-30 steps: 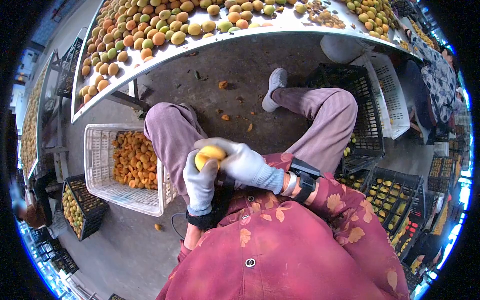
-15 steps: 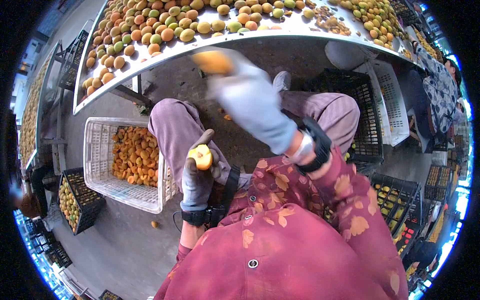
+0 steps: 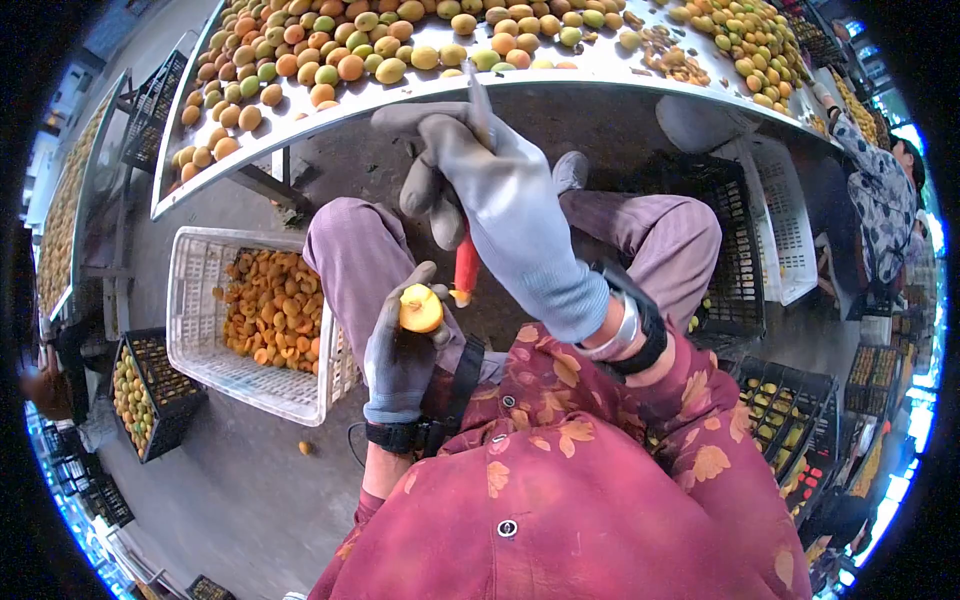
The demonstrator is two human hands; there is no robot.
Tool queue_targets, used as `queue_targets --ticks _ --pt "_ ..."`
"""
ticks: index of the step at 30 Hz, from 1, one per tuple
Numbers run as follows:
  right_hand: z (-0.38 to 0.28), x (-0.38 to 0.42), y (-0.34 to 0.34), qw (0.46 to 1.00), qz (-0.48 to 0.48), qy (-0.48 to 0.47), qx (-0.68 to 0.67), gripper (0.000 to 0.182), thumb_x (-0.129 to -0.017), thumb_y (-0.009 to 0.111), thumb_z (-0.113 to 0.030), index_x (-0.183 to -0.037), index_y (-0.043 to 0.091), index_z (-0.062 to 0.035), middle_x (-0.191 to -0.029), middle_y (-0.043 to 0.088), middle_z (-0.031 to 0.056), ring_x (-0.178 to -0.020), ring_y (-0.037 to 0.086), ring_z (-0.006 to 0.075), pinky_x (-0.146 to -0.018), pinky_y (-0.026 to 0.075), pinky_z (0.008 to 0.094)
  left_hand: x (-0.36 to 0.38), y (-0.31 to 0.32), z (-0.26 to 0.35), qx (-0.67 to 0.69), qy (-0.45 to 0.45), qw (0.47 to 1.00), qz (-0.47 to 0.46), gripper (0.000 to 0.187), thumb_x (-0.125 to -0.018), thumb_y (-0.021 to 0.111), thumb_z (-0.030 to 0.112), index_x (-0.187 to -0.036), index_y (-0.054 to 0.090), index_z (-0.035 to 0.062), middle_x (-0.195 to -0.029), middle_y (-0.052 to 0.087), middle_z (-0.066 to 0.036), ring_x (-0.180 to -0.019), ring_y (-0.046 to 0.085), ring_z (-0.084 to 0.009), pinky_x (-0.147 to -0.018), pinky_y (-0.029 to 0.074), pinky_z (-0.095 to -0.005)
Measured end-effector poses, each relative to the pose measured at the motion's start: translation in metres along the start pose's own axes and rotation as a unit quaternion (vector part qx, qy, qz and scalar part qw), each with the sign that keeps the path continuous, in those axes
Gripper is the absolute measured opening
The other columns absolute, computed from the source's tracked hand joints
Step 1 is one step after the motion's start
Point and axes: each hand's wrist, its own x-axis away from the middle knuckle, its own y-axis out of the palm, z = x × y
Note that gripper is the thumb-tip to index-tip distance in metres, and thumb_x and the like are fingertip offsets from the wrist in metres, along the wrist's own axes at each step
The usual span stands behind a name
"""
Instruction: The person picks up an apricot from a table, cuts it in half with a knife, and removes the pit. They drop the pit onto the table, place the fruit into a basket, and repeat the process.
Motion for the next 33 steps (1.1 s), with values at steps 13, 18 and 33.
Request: queue_targets --ticks 13,18,33 --pt "0.033 0.038 0.020 0.990 -0.026 -0.037 -0.135 0.031 -0.095 0.057 -0.013 -0.123 0.058 0.0003 -0.094 0.066 0.0062 -0.074 0.058 0.0058 -0.067 0.049 0.0206 0.002 -0.009 -0.009 -0.005 0.010 0.999 0.046 0.050 -0.101 0.038 0.036 -0.129 0.048 -0.0042 -0.103 0.058 -0.010 -0.075 0.054 -0.0168 -0.066 0.044 -0.0283" --pt "0.032 0.050 0.002 0.992 -0.094 -0.025 0.082 0.023 -0.089 0.063 -0.010 -0.110 0.066 -0.0010 -0.094 0.069 0.0055 -0.080 0.063 0.0075 -0.073 0.051 0.0219 0.002 -0.009 -0.006 0.035 -0.003 0.997 0.063 0.051 -0.101 0.038 0.039 -0.126 0.051 -0.0036 -0.099 0.059 -0.010 -0.072 0.054 -0.0166 -0.064 0.043 -0.0279" --pt "0.046 0.082 -0.018 0.954 -0.105 -0.065 0.274 0.023 -0.089 0.061 -0.014 -0.111 0.063 -0.0065 -0.082 0.066 0.0085 -0.072 0.067 0.0202 -0.062 0.051 0.0267 -0.003 -0.001 -0.008 -0.023 -0.016 0.996 0.086 0.068 -0.099 0.035 0.054 -0.119 0.055 -0.0073 -0.086 0.062 -0.007 -0.059 0.050 -0.0109 -0.055 0.041 -0.0233"
